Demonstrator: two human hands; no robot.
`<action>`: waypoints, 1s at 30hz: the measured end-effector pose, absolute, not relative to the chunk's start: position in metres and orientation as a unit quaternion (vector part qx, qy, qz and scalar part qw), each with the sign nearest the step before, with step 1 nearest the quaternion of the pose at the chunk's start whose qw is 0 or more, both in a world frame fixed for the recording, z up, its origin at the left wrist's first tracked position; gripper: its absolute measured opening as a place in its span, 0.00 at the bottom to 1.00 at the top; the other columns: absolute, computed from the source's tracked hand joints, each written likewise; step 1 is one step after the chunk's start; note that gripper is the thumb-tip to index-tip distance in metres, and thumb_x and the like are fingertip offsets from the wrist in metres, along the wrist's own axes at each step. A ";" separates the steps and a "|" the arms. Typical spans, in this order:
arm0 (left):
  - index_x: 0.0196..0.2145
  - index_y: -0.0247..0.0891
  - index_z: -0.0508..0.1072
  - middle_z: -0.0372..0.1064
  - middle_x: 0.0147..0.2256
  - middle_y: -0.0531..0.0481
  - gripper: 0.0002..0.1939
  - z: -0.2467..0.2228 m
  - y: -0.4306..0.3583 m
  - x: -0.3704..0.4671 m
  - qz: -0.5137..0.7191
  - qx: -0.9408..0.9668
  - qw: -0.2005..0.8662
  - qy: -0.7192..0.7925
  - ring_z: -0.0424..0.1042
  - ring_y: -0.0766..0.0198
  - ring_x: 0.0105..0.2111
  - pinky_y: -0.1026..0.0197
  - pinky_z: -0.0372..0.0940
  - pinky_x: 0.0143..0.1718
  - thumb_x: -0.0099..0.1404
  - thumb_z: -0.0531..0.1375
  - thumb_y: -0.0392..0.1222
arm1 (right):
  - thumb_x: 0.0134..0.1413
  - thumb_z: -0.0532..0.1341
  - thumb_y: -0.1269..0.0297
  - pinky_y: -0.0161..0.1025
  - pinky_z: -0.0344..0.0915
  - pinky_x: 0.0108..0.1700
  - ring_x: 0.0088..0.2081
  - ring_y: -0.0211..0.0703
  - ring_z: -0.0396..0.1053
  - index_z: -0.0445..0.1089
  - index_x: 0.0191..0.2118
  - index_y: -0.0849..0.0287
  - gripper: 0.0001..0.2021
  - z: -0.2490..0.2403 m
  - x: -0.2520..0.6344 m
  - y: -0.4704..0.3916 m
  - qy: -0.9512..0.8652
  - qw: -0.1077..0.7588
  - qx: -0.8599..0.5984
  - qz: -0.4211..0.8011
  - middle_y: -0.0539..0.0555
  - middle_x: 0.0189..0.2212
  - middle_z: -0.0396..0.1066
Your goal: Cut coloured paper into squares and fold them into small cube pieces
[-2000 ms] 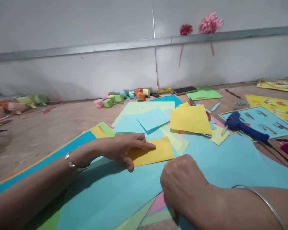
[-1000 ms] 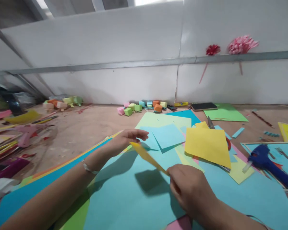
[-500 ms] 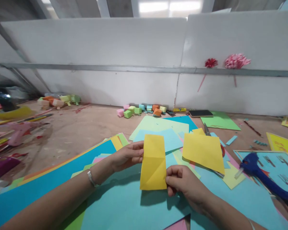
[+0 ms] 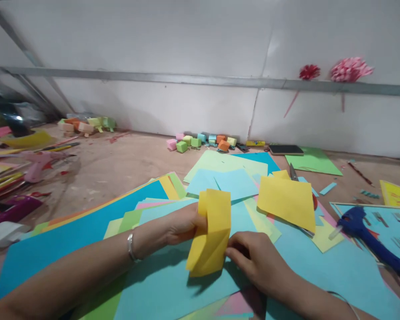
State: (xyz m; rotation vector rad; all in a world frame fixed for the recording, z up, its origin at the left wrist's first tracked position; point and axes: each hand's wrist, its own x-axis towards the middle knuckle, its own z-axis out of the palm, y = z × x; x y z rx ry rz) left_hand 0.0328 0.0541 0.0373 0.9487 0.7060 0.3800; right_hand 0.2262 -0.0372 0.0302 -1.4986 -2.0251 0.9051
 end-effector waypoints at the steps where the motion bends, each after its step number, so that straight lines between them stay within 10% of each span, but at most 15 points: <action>1: 0.31 0.34 0.74 0.73 0.32 0.48 0.14 0.036 0.054 0.033 0.177 0.459 0.795 0.354 0.72 0.55 0.35 0.55 0.67 0.39 0.42 0.61 0.29 | 0.61 0.56 0.64 0.39 0.65 0.34 0.32 0.44 0.72 0.73 0.37 0.61 0.10 0.031 0.229 -0.040 -0.791 0.258 -0.527 0.171 0.56 0.30 0.75; 4: 0.37 0.34 0.73 0.73 0.34 0.48 0.18 0.039 0.055 0.030 0.165 0.572 0.687 0.418 0.72 0.54 0.35 0.56 0.67 0.36 0.45 0.61 0.30 | 0.61 0.58 0.65 0.50 0.63 0.52 0.52 0.52 0.67 0.70 0.52 0.55 0.14 0.040 0.230 -0.051 -0.869 0.293 -0.371 -0.147 0.59 0.47 0.74; 7: 0.54 0.37 0.66 0.74 0.40 0.46 0.33 0.046 0.054 0.027 0.155 0.698 0.566 0.410 0.72 0.52 0.41 0.54 0.67 0.40 0.48 0.61 0.30 | 0.61 0.60 0.63 0.52 0.53 0.61 0.59 0.47 0.59 0.68 0.54 0.47 0.15 0.050 0.224 -0.060 -0.913 0.247 -0.257 -0.200 0.49 0.53 0.71; 15: 0.67 0.36 0.47 0.71 0.46 0.41 0.51 0.047 0.065 0.020 0.133 0.816 0.344 0.446 0.73 0.51 0.42 0.52 0.69 0.40 0.50 0.67 0.31 | 0.60 0.54 0.74 0.44 0.56 0.34 0.29 0.43 0.64 0.72 0.32 0.61 0.11 0.021 0.218 -0.055 -0.946 0.157 -0.270 -0.085 0.56 0.27 0.72; 19: 0.63 0.32 0.56 0.61 0.58 0.33 0.31 0.054 0.043 0.006 0.216 0.910 -0.009 0.355 0.60 0.47 0.59 0.42 0.60 0.56 0.63 0.54 0.24 | 0.60 0.54 0.75 0.42 0.55 0.32 0.28 0.43 0.62 0.71 0.32 0.61 0.10 0.013 0.221 -0.048 -0.939 0.171 -0.296 -0.030 0.54 0.25 0.69; 24: 0.43 0.40 0.74 0.73 0.46 0.49 0.11 0.055 0.007 -0.005 0.105 0.989 -0.037 0.098 0.66 0.61 0.54 0.57 0.60 0.57 0.68 0.55 0.33 | 0.61 0.53 0.76 0.38 0.61 0.35 0.31 0.41 0.68 0.71 0.31 0.60 0.12 0.024 0.231 -0.040 -0.912 0.183 -0.343 0.126 0.54 0.29 0.73; 30: 0.37 0.34 0.78 0.75 0.41 0.42 0.07 0.041 0.005 -0.016 0.021 0.977 -0.113 0.178 0.66 0.48 0.52 0.42 0.55 0.56 0.62 0.62 0.38 | 0.61 0.58 0.69 0.32 0.64 0.34 0.32 0.37 0.70 0.71 0.29 0.58 0.09 0.043 0.236 -0.029 -0.812 0.197 -0.423 0.352 0.52 0.30 0.72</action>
